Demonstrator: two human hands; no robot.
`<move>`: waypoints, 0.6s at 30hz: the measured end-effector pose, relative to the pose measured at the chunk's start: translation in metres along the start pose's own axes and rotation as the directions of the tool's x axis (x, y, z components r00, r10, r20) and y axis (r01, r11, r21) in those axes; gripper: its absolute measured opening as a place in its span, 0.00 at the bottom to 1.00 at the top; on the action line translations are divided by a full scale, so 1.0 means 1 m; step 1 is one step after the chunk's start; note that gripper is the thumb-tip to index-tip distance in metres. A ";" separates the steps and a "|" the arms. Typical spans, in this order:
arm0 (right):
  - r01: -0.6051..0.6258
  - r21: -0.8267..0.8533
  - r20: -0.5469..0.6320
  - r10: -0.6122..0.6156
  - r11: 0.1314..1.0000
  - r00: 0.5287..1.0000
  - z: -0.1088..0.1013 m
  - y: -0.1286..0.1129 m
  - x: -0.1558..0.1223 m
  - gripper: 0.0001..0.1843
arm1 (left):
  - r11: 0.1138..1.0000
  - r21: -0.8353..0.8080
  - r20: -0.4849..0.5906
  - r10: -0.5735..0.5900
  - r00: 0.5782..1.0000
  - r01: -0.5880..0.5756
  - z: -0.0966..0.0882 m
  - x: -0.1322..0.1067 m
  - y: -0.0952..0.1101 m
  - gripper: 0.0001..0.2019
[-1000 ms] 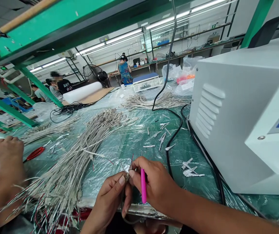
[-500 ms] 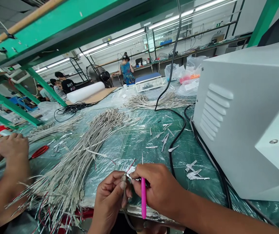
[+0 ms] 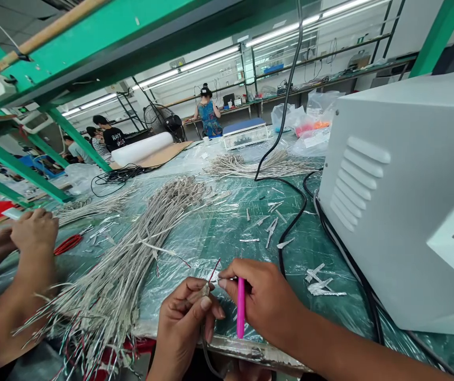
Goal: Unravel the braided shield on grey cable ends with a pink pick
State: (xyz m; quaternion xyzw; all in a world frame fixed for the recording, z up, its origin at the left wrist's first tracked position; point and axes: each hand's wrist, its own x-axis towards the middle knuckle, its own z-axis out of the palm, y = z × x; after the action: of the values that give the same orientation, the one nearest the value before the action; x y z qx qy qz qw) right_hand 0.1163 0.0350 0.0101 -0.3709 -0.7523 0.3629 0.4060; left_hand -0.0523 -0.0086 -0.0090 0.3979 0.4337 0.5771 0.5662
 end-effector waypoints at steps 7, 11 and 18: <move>0.066 0.031 -0.129 -0.061 0.997 0.990 -0.001 0.009 0.002 0.07 | 0.984 0.180 0.192 -0.033 0.981 -0.002 -0.007 -0.001 0.003 0.12; 0.221 0.093 -0.213 -0.197 0.971 0.957 0.001 0.010 -0.001 0.10 | 0.933 0.344 0.205 0.033 0.978 -0.104 -0.007 -0.003 0.005 0.14; -0.213 0.387 -0.008 0.234 0.897 0.972 -0.017 -0.001 0.012 0.16 | 0.738 0.596 0.245 0.209 0.947 -0.317 0.005 -0.003 0.003 0.07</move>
State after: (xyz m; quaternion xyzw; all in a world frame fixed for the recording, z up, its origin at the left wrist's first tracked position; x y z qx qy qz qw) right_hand 0.1263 0.0488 0.0220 -0.3779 -0.6077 0.5372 0.4465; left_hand -0.0486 -0.0109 -0.0050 0.6663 0.4927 0.4396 0.3465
